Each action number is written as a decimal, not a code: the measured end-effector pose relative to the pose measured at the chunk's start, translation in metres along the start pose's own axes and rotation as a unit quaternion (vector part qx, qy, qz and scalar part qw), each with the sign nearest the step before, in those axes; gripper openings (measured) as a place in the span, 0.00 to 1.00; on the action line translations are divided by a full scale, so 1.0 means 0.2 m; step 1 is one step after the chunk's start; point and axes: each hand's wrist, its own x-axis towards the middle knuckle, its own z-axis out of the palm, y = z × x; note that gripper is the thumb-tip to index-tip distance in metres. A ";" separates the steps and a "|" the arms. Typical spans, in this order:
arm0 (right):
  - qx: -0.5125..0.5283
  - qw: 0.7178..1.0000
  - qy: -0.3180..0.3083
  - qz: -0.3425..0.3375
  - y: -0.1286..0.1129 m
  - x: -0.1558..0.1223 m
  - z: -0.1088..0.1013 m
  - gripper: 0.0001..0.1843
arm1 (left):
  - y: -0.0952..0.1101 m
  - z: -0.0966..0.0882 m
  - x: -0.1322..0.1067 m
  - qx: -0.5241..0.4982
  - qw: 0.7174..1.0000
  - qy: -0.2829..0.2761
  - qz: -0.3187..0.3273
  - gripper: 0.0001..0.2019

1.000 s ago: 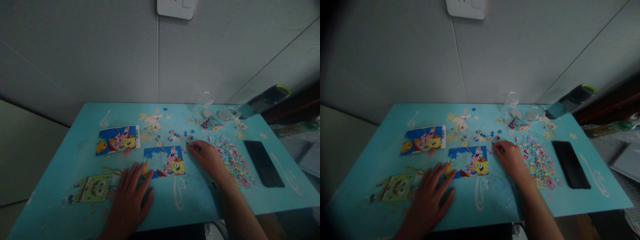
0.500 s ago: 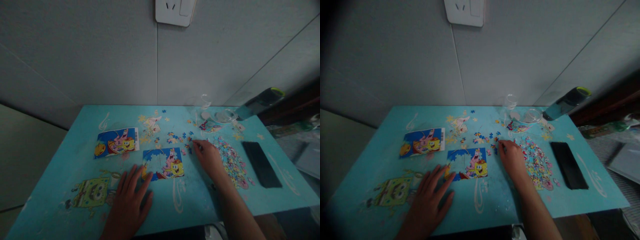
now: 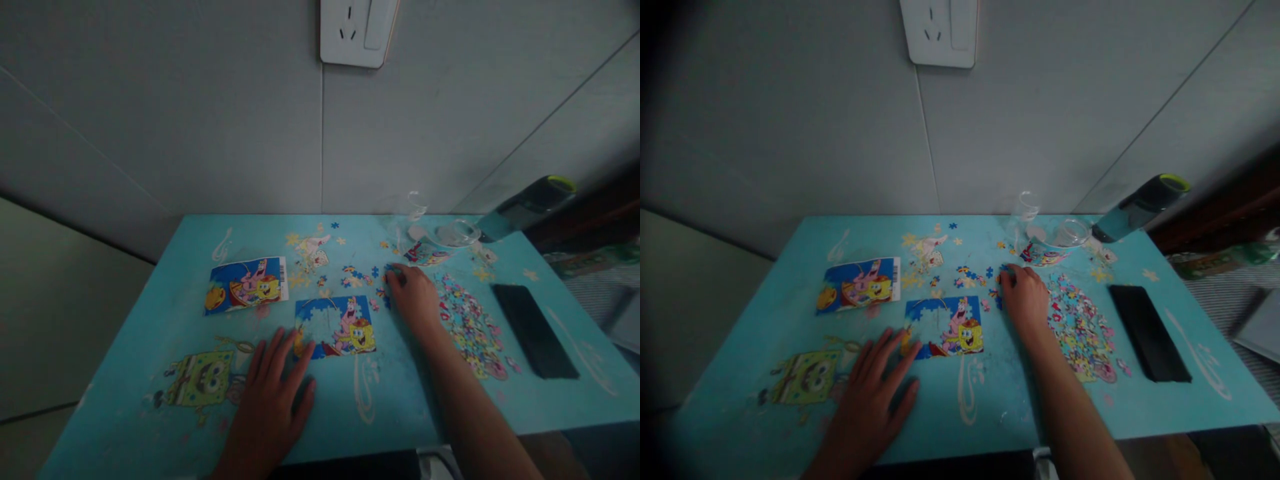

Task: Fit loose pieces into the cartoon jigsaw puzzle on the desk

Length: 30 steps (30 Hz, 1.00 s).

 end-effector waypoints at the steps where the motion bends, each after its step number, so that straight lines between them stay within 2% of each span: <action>1: 0.004 1.000 0.002 0.004 0.00 0.01 0.01 0.20 | 0.00 0.00 0.00 -0.001 1.000 0.001 0.000 0.31; 11: 0.061 0.998 0.004 0.005 0.07 0.03 0.04 0.17 | 0.02 0.01 0.00 0.000 1.000 0.021 -0.011 0.31; 15: 0.081 0.996 0.017 -0.022 0.09 0.04 0.07 0.18 | 0.03 0.01 0.00 -0.012 0.999 0.039 -0.023 0.32; 20: 0.118 0.992 0.028 -0.029 0.10 0.05 0.08 0.17 | 0.03 -0.05 -0.01 -0.035 0.994 0.093 -0.044 0.28; 22: 0.137 0.990 0.022 -0.017 0.10 0.05 0.08 0.17 | -0.04 -0.12 0.03 -0.027 0.991 0.119 -0.046 0.22; 24: 0.152 0.988 0.017 -0.013 0.09 0.04 0.08 0.17 | -0.14 -0.19 0.10 0.003 0.992 0.118 -0.053 0.17; 27: 0.164 0.986 0.022 -0.023 0.07 0.03 0.07 0.19 | -0.35 -0.25 0.24 0.069 0.993 0.086 -0.052 0.19; 30: 0.175 0.984 0.026 -0.034 0.07 0.00 0.05 0.21 | -0.51 -0.25 0.35 0.076 0.993 0.078 -0.039 0.26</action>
